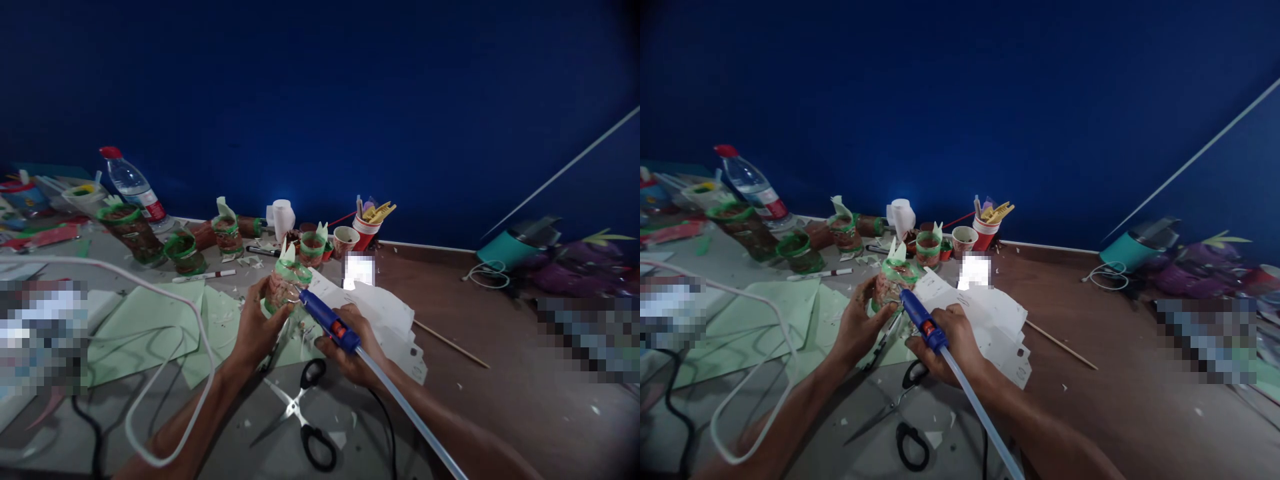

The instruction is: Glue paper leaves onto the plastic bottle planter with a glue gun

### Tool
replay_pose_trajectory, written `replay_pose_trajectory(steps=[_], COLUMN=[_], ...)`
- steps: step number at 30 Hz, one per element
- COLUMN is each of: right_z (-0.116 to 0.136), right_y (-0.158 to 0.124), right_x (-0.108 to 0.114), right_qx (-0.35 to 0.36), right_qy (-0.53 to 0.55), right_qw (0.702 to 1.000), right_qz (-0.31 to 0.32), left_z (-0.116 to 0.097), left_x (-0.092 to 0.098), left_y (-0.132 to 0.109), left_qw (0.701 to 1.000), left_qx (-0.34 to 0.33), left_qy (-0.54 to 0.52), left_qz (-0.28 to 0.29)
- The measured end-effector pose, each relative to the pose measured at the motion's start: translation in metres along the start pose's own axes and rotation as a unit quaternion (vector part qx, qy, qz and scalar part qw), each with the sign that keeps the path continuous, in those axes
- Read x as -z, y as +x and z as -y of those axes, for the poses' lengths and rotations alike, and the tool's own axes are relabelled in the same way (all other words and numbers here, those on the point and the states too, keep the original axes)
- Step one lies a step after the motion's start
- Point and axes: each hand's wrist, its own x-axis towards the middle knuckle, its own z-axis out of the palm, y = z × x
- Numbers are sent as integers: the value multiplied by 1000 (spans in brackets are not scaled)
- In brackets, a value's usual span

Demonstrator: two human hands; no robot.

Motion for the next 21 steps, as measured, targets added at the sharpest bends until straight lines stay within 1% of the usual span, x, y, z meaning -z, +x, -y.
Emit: replay_pose_trajectory(steps=[4, 8, 15, 21], right_z=[-1, 1, 8, 10], right_y=[0, 1, 3, 5], right_x=[-1, -1, 0, -1], right_qx=[-4, -4, 4, -2], right_qy=[0, 3, -2, -19], right_qw=[1000, 1000, 1000, 1000], right_qz=[-15, -5, 5, 5], left_z=[2, 4, 7, 10], left_x=[0, -3, -6, -6], left_y=[1, 0, -1, -1], left_qw=[1000, 1000, 998, 989], left_qx=[10, 0, -47, -103], left_qy=[-12, -17, 30, 105], left_qz=[11, 15, 5, -10])
